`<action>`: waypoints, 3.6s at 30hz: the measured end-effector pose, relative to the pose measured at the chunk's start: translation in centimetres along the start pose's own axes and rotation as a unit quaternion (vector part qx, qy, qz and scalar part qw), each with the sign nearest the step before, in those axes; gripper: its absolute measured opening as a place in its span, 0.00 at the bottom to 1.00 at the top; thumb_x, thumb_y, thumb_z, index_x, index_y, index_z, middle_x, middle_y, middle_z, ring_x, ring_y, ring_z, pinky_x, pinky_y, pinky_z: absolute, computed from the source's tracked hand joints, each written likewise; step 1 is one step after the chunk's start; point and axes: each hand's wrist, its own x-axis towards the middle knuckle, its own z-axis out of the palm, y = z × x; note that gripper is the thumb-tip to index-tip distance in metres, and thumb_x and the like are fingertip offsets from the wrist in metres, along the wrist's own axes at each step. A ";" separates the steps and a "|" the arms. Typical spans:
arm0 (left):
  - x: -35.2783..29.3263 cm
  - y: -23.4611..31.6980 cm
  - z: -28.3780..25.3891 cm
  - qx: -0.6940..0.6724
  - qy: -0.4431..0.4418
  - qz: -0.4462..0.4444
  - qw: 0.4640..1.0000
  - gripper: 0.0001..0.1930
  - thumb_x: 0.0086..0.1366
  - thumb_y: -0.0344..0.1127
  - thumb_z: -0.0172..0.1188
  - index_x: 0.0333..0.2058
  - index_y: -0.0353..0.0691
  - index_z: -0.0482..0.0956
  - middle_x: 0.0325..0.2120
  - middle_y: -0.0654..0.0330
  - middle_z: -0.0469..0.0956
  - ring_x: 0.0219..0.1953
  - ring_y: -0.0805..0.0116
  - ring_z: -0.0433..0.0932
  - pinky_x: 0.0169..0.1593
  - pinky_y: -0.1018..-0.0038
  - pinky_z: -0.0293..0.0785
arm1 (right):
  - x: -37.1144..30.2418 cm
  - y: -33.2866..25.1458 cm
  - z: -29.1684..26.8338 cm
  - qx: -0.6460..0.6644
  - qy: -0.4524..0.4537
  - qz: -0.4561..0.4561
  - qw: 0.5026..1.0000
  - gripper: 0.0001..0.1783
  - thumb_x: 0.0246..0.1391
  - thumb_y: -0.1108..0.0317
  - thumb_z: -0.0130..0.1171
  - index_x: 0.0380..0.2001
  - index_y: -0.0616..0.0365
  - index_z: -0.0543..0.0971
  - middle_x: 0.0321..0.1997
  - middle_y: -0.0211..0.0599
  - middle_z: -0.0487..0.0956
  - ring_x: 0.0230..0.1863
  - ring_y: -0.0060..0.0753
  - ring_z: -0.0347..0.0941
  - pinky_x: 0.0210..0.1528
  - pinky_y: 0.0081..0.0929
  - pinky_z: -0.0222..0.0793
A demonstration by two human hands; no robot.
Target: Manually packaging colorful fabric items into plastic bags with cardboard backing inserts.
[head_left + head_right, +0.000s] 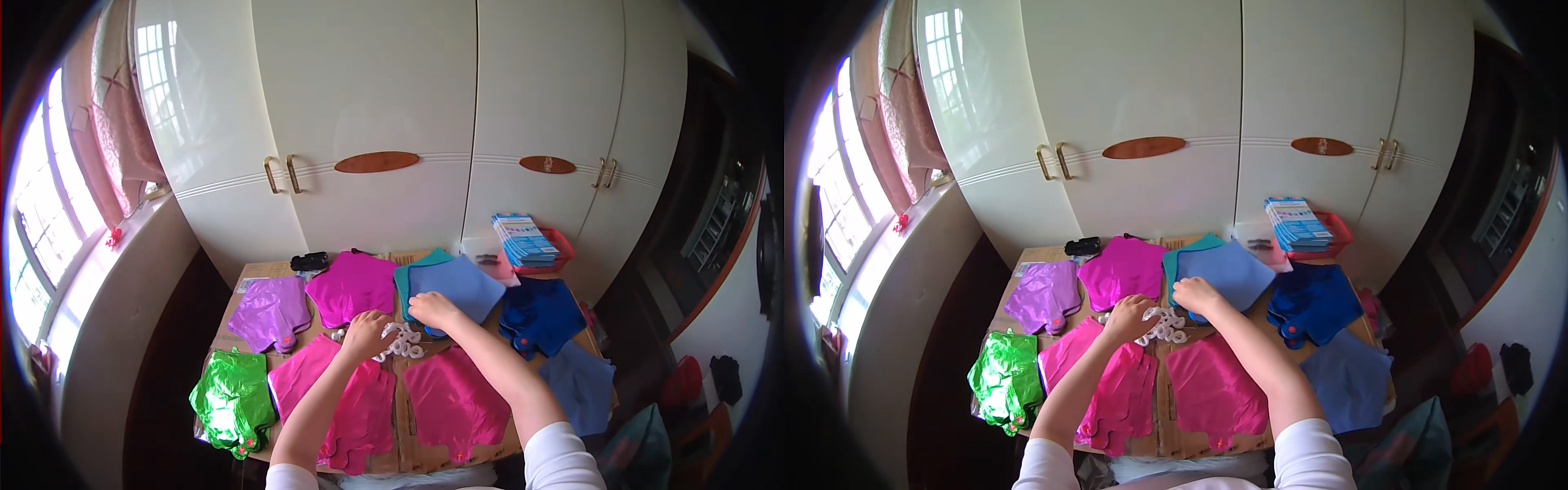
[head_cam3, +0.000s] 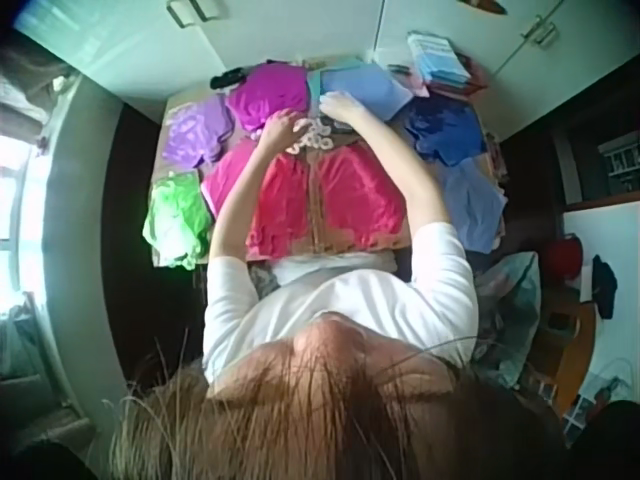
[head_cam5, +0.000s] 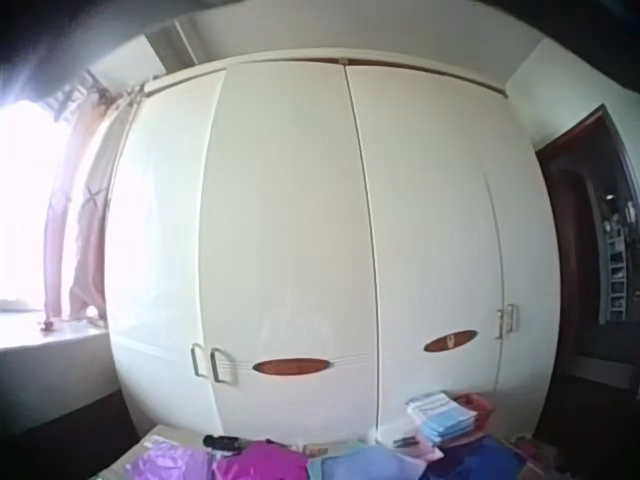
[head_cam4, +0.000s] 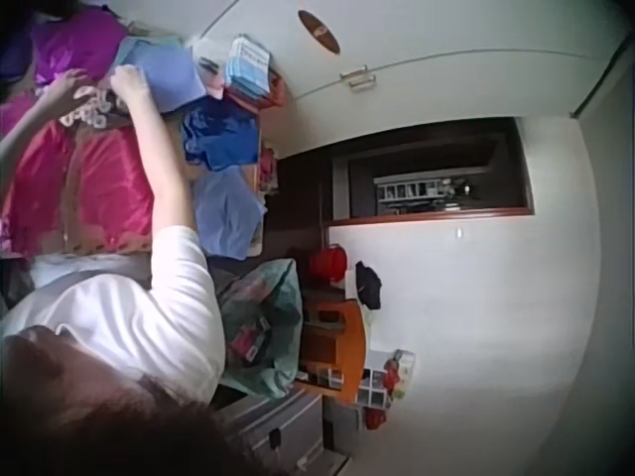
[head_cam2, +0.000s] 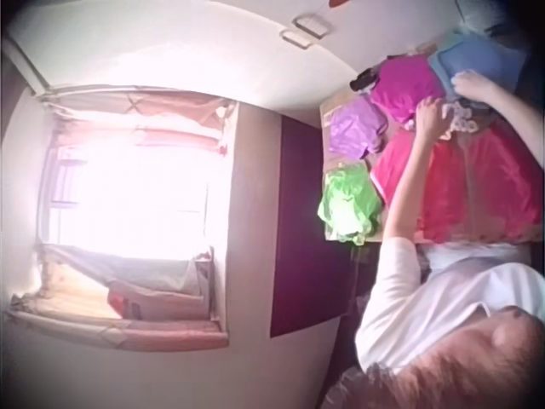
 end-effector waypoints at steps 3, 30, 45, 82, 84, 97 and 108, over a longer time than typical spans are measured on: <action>-0.4 -0.7 0.3 -0.004 0.008 -0.002 1.000 0.15 0.52 0.42 0.61 0.37 0.41 0.78 0.39 0.56 0.77 0.45 0.55 0.74 0.49 0.61 0.69 | 0.2 -1.2 -0.5 0.041 -0.020 0.039 0.998 0.08 0.44 0.66 0.53 0.21 0.56 0.79 0.32 0.36 0.76 0.41 0.39 0.75 0.38 0.37 0.74; 4.0 0.9 4.4 0.020 -0.127 -0.020 0.991 0.31 0.63 0.62 0.43 0.51 0.42 0.72 0.53 0.51 0.69 0.58 0.57 0.66 0.61 0.54 0.54 | -2.6 4.4 3.9 0.662 0.188 0.374 0.622 0.09 0.48 0.66 0.63 0.27 0.62 0.79 0.25 0.27 0.78 0.27 0.19 0.70 0.31 0.23 0.66; 4.3 2.2 3.0 0.022 -0.208 -0.076 0.975 0.38 0.59 0.69 0.42 0.54 0.41 0.69 0.58 0.52 0.63 0.59 0.57 0.64 0.62 0.56 0.54 | 1.5 10.1 -16.4 0.205 0.585 0.295 0.728 0.05 0.52 0.69 0.57 0.27 0.58 0.76 0.22 0.37 0.76 0.24 0.31 0.70 0.28 0.29 0.64; -6.3 -11.0 -3.0 -0.007 0.077 -0.113 0.991 0.20 0.54 0.36 0.54 0.47 0.36 0.70 0.48 0.49 0.72 0.52 0.52 0.70 0.54 0.62 0.67 | 13.9 -8.6 2.7 0.464 0.083 0.268 0.840 0.16 0.35 0.57 0.72 0.21 0.58 0.83 0.19 0.32 0.80 0.21 0.24 0.74 0.27 0.24 0.68; -5.7 -11.2 -2.5 0.013 0.067 -0.065 0.996 0.18 0.58 0.37 0.52 0.46 0.37 0.71 0.48 0.49 0.72 0.52 0.52 0.70 0.54 0.62 0.66 | 13.8 -7.4 4.2 0.520 0.097 0.273 0.803 0.16 0.38 0.57 0.71 0.20 0.60 0.82 0.19 0.30 0.79 0.21 0.20 0.72 0.27 0.23 0.67; -4.5 -11.0 -2.5 0.129 -0.080 -0.153 0.976 0.15 0.61 0.40 0.46 0.47 0.54 0.72 0.48 0.61 0.72 0.54 0.61 0.69 0.48 0.61 0.70 | 11.8 2.3 1.7 0.676 0.377 0.417 0.476 0.08 0.52 0.65 0.62 0.27 0.57 0.77 0.25 0.24 0.75 0.25 0.18 0.65 0.29 0.23 0.61; -7.2 -11.5 -5.1 0.089 0.048 -0.179 0.979 0.17 0.59 0.44 0.51 0.46 0.48 0.74 0.45 0.56 0.74 0.48 0.54 0.73 0.46 0.57 0.71 | 19.2 -5.6 -14.6 0.083 0.387 -0.019 0.918 0.08 0.53 0.72 0.46 0.38 0.53 0.69 0.23 0.38 0.75 0.28 0.45 0.75 0.28 0.37 0.72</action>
